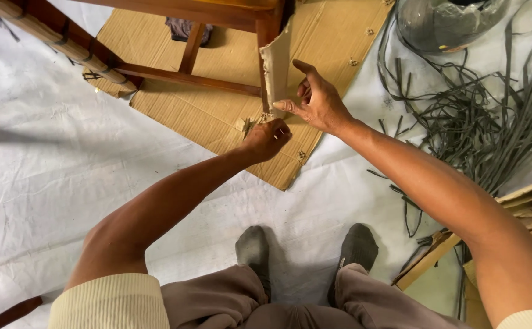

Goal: Wrapping chair legs with cardboard and securing them with plastic straps.

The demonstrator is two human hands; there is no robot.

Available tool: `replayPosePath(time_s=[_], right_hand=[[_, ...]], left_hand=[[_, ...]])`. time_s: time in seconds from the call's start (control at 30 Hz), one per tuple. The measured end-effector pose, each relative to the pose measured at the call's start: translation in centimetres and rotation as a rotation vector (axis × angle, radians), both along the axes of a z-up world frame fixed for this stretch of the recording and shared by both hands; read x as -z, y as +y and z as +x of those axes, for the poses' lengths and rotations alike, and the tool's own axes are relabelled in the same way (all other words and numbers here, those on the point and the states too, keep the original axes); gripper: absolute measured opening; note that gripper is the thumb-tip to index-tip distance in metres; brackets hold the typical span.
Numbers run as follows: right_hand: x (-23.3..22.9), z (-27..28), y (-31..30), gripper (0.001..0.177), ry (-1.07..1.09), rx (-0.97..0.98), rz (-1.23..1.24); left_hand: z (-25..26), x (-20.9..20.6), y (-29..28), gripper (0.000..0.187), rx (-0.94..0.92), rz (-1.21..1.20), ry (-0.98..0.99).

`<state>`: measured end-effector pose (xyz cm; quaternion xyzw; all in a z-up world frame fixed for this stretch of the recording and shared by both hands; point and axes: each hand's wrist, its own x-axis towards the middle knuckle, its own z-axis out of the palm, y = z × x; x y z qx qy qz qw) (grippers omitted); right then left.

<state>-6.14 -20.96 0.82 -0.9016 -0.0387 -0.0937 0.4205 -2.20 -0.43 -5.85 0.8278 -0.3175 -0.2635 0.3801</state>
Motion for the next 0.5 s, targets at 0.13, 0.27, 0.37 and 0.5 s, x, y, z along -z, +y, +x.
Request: replayPosePath(time_s=[0.13,0.27,0.37,0.5], right_hand=[[0.1,-1.8,-1.4,0.091,0.152,0.037,-0.003],[2.8,-5.6,-4.7,0.075,0.300,0.108,-0.027],[6.3,-10.4,-8.2,0.064,0.369,0.163,-0.073],[8.6,-16.4,-12.9,0.052,0.451,0.261,-0.129]], left_hand=[[-0.8,0.1,-2.6,0.023,0.160,0.014,0.020],[-1.7,-1.2,-4.6,0.025,0.234,0.046,0.035],[-2.4,-2.8,-6.1,0.026,0.278,0.077,0.064],[-3.2,-1.8,-8.2,0.027,0.354,0.107,0.082]])
